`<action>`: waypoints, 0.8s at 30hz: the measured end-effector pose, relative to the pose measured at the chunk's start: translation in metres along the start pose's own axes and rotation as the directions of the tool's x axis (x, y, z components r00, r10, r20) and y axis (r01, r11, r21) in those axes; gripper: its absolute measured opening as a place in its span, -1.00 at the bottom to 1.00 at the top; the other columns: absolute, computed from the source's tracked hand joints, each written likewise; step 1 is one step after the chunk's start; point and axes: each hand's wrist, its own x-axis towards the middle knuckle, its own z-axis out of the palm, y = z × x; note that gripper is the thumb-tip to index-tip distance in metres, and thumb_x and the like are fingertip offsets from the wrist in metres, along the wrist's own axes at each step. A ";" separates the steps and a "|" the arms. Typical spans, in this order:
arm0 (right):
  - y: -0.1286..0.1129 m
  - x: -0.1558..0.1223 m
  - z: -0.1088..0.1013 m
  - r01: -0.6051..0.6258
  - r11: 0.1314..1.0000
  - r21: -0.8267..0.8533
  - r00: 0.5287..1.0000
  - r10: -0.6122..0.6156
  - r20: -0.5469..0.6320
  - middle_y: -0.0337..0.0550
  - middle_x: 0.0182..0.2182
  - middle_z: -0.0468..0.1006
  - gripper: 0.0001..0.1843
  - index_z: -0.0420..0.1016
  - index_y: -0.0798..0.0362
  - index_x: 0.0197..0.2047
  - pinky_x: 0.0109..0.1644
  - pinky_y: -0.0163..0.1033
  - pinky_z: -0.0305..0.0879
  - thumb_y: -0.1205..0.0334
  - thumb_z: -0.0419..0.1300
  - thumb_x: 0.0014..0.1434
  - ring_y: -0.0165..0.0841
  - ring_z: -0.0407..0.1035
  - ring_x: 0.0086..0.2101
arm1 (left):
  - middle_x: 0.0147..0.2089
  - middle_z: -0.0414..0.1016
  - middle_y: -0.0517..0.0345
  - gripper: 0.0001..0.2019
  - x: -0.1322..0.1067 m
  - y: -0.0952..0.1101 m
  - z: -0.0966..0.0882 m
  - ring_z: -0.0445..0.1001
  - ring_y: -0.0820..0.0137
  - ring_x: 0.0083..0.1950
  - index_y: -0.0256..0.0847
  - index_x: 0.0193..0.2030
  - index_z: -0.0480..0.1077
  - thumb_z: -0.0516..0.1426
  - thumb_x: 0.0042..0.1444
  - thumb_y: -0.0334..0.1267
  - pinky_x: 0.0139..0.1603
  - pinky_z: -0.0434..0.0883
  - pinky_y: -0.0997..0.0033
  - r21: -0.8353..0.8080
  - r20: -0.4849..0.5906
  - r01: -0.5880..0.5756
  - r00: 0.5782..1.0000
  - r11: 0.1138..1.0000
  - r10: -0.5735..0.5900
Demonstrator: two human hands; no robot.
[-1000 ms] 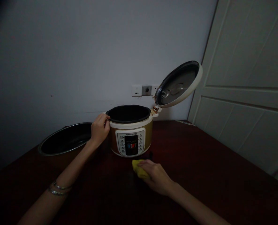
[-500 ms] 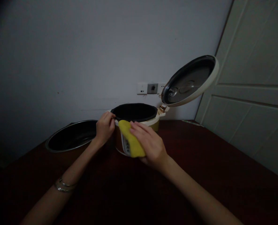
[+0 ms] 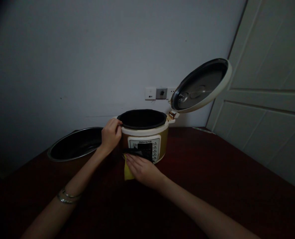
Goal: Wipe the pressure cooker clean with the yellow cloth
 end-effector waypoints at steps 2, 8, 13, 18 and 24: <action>-0.010 -0.011 0.007 -0.014 0.999 0.042 0.999 0.012 0.053 0.18 0.15 0.35 -0.58 0.33 0.35 0.14 0.18 -0.12 0.31 0.47 -0.07 0.25 -0.20 0.21 0.18 | -0.29 0.40 0.05 -0.81 0.000 0.000 -0.001 0.39 0.25 -0.16 -0.15 -0.33 0.26 -0.06 0.06 -0.52 -0.16 0.34 0.29 -0.002 0.005 0.003 1.000 1.000 -0.003; -0.027 -0.037 0.015 -0.088 0.976 0.202 0.987 0.058 0.148 0.17 0.12 0.39 -0.59 0.37 0.33 0.11 0.17 -0.13 0.30 0.46 -0.03 0.21 -0.21 0.30 0.12 | -0.29 0.40 0.04 -0.82 0.000 0.000 -0.001 0.39 0.26 -0.17 -0.16 -0.33 0.27 -0.05 0.07 -0.51 -0.17 0.34 0.30 0.001 0.009 0.003 1.000 1.000 -0.003; -0.015 -0.057 -0.009 -0.087 0.903 0.422 0.981 0.005 0.192 0.06 0.03 0.50 -0.53 0.33 0.20 0.16 0.13 -0.17 0.33 0.37 0.02 0.17 -0.26 0.39 0.04 | -0.29 0.41 0.04 -0.83 0.000 0.000 -0.001 0.39 0.25 -0.17 -0.17 -0.33 0.27 -0.06 0.06 -0.50 -0.17 0.34 0.28 -0.018 0.005 0.000 1.000 1.000 0.000; 0.016 -0.084 -0.041 -0.325 0.830 0.454 0.898 0.422 -0.129 -0.10 0.02 0.52 -0.47 0.23 -0.02 0.23 -0.07 -0.21 0.45 0.31 -0.01 0.18 -0.28 0.48 -0.09 | -0.30 0.41 0.03 -0.81 0.001 -0.001 -0.001 0.39 0.25 -0.19 -0.17 -0.33 0.28 -0.06 0.05 -0.51 -0.19 0.33 0.28 -0.015 -0.005 -0.012 1.000 1.000 0.012; 0.090 -0.090 -0.059 -0.760 0.454 0.466 0.244 0.863 -0.442 -0.02 -0.22 0.60 -0.60 0.45 0.12 0.00 -0.17 -0.15 0.41 0.07 0.07 0.20 -0.22 0.49 -0.27 | -0.30 0.41 0.03 -0.82 0.000 -0.001 0.001 0.39 0.26 -0.19 -0.19 -0.32 0.29 -0.06 0.08 -0.50 -0.20 0.33 0.29 0.009 -0.016 -0.018 1.000 1.000 0.018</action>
